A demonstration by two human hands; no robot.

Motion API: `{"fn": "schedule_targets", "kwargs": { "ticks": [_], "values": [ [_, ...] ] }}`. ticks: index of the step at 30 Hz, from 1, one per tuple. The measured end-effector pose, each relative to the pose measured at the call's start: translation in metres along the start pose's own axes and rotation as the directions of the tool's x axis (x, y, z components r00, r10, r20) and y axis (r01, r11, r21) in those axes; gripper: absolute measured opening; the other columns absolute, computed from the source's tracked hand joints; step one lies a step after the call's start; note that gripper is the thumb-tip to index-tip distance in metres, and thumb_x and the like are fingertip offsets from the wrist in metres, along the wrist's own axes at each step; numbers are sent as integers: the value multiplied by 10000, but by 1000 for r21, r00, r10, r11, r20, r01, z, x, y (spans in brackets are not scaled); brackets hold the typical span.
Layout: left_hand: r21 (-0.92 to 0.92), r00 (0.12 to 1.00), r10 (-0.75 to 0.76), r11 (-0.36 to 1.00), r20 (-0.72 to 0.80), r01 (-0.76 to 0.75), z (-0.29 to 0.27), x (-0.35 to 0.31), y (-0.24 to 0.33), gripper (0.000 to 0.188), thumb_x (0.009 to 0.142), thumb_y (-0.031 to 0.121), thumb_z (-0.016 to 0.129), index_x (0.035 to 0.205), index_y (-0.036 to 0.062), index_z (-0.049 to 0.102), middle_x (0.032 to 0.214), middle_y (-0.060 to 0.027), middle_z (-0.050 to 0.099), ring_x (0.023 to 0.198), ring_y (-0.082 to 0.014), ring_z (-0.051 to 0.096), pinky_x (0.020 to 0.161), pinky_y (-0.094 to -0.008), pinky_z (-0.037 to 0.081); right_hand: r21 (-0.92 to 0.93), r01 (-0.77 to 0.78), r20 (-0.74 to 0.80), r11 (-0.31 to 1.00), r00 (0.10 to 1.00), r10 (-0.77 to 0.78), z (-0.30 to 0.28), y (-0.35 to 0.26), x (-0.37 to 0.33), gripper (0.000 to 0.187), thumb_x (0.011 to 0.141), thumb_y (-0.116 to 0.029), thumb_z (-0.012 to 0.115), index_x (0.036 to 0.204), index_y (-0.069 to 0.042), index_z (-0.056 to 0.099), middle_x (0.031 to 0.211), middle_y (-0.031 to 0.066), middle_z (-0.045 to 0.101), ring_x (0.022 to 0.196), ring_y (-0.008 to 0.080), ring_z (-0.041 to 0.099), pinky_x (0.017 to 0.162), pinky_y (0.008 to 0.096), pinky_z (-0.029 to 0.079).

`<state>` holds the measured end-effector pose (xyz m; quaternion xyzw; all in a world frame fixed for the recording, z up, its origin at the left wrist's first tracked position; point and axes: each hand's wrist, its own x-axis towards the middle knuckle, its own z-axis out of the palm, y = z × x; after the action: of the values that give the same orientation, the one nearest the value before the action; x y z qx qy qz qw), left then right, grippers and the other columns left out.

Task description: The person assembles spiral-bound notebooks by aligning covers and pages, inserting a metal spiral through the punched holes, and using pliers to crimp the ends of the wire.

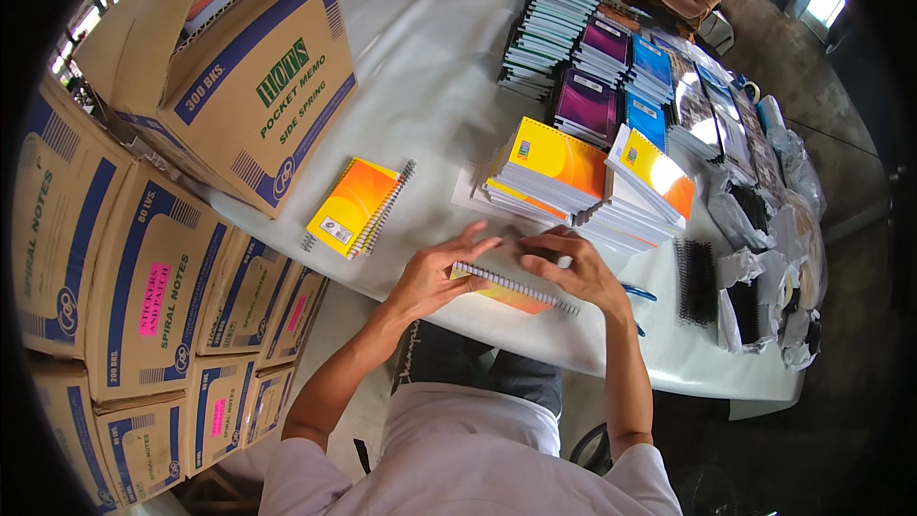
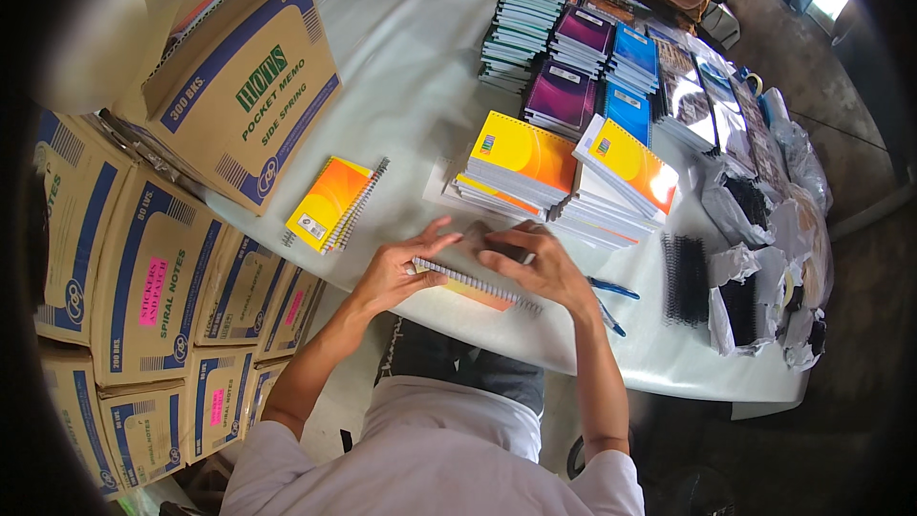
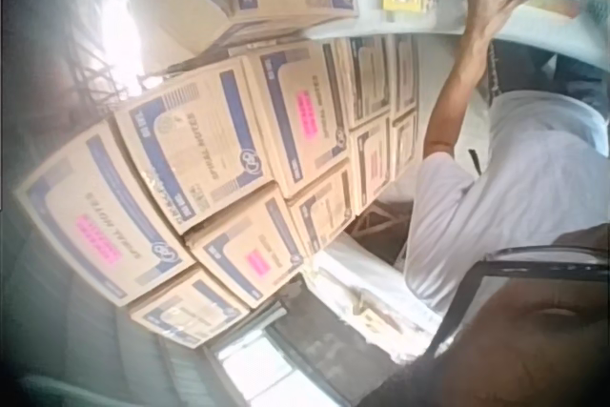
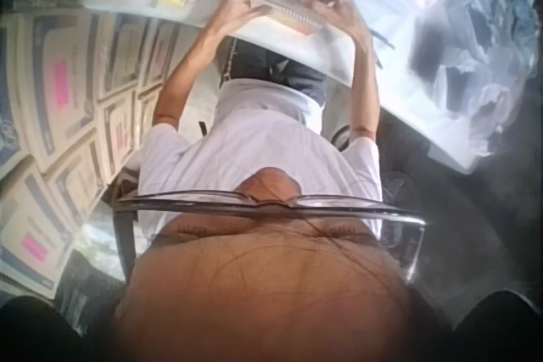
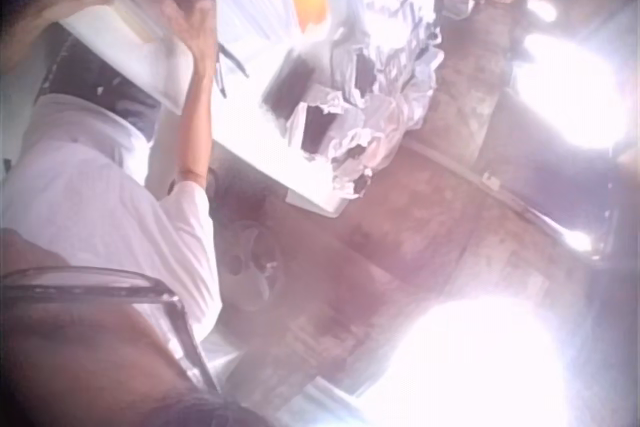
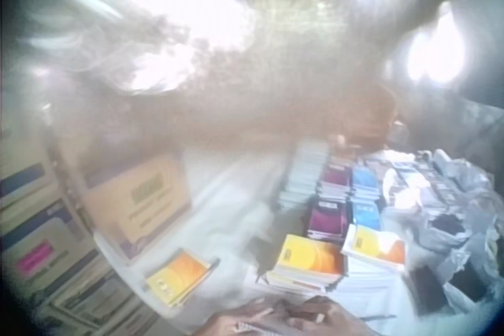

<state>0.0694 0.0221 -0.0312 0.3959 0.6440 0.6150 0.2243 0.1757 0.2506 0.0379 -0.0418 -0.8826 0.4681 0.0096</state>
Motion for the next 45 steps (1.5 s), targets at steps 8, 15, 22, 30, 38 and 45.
{"fn": "schedule_targets", "kwargs": {
  "ticks": [8,15,22,30,38,45],
  "values": [
    [117,981,106,989,-163,-87,-8,2,64,476,843,-42,689,1309,-8,598,1345,-117,613,1246,-194,571,1058,-302,441,-535,-57,-253,843,963,-96,-8,54,-77,689,767,-418,789,1341,-98,583,1343,224,505,1267,372,458,1047,540,354],
    [731,979,201,673,-33,-114,43,-19,22,639,900,235,670,1469,82,423,1471,-120,489,1358,-365,453,1081,-523,369,-721,-303,-446,624,891,-83,-13,100,-141,639,808,-217,754,1390,-119,508,1317,181,480,1254,364,448,1074,555,323],
    [811,973,225,577,-47,-94,59,-20,27,640,907,202,663,1480,85,403,1445,-111,519,1299,-378,506,1039,-539,400,-483,10,-332,875,923,-194,49,-4,-121,447,851,-237,725,1267,-112,622,1109,136,549,959,278,567,847,390,475],
    [833,964,249,549,-90,-64,60,-18,34,727,823,58,711,1478,76,396,1404,-105,560,1255,-382,539,1008,-535,418,-544,171,-256,822,898,-357,59,-16,-99,356,902,-284,681,1207,-104,649,1017,100,565,817,217,580,685,363,485],
    [891,938,342,440,-51,-112,47,-22,39,714,819,142,734,1464,98,431,1360,-76,601,1259,-361,542,1025,-534,403,239,-122,93,963,990,102,29,-45,-92,269,1014,-223,542,1161,-14,623,864,183,622,726,236,626,689,356,513],
    [325,942,220,937,-255,-131,-76,-22,62,520,935,234,635,1418,79,519,1428,-68,551,1338,-292,490,1169,-413,280,-625,-332,-477,707,879,-9,-26,53,-125,327,892,-152,689,1202,-66,627,1089,155,621,919,354,610,779,410,507]
  ]
}}
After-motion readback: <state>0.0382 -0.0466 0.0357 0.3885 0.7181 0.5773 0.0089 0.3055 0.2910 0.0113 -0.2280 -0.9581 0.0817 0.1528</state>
